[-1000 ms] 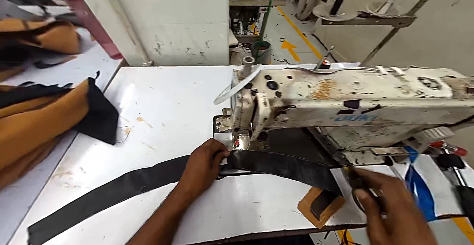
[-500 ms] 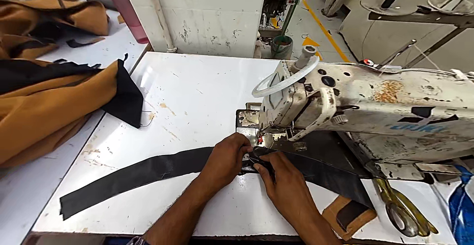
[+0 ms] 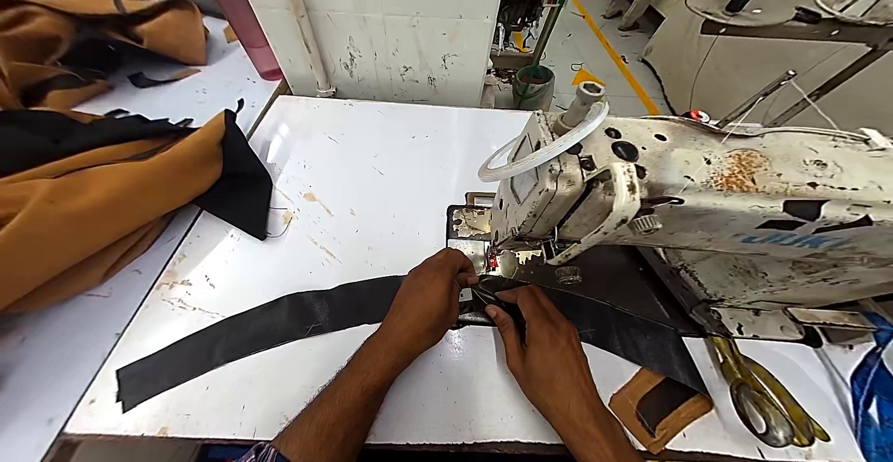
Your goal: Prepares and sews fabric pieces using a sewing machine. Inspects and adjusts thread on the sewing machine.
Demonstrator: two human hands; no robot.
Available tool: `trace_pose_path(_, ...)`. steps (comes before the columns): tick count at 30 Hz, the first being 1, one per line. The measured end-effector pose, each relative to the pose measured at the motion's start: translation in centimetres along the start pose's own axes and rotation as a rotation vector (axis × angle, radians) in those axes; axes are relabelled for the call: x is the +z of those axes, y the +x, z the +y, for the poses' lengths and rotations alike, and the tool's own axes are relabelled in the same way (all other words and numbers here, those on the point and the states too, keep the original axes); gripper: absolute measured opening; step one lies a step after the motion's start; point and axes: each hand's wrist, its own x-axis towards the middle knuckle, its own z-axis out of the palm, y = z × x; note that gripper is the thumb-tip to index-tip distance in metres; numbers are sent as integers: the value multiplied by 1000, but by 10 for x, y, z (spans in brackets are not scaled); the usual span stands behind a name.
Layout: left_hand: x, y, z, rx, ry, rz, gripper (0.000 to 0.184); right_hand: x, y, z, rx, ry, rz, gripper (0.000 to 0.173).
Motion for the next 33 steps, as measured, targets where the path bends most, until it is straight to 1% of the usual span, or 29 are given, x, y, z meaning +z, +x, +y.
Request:
trace_pose_path(9,0,1,1,-16,3,-14,14,4,5,-3,-32,-19,-7,33)
trace_pose_path(12,0,1,0,0,27,66,14,-3,5,4,-27,-23,6,36)
trace_pose_path(13,-1,1,-3,26,67,99,18,-8,6,11,-39,-34,13,38)
trace_pose_path(15,-6,-1,-9,32,176,115,36,-18,5,30,-37,-43,7,43)
trace_pose_path(17,-11,-5,-13,-13,277,79,53,-26,0,49,20,15,-1,43)
trace_pose_path(18,-13,-7,-12,-45,296,49,55,-29,-5,55,69,62,6,42)
trace_pose_path(19,-13,-8,-10,-72,298,17,54,-32,-10,58,119,116,-4,42)
trace_pose_path(21,-11,-10,-5,-70,282,-19,38,-38,-17,56,170,168,-35,42)
trace_pose_path(23,-9,-16,-1,46,279,12,18,-41,-18,49,137,119,-26,44)
trace_pose_path(24,-8,-21,1,137,284,43,13,-42,-16,45,87,74,11,44)
trace_pose_path(27,-5,-37,4,403,309,53,24,-41,-2,30,-94,-49,89,40)
trace_pose_path(29,1,-47,2,521,368,44,26,-36,9,21,-180,-189,50,31)
trace_pose_path(31,6,-51,-1,571,410,54,26,-29,19,16,-221,-308,-26,20)
trace_pose_path(33,6,-51,-2,570,417,53,26,-26,26,15,-267,-374,-64,18)
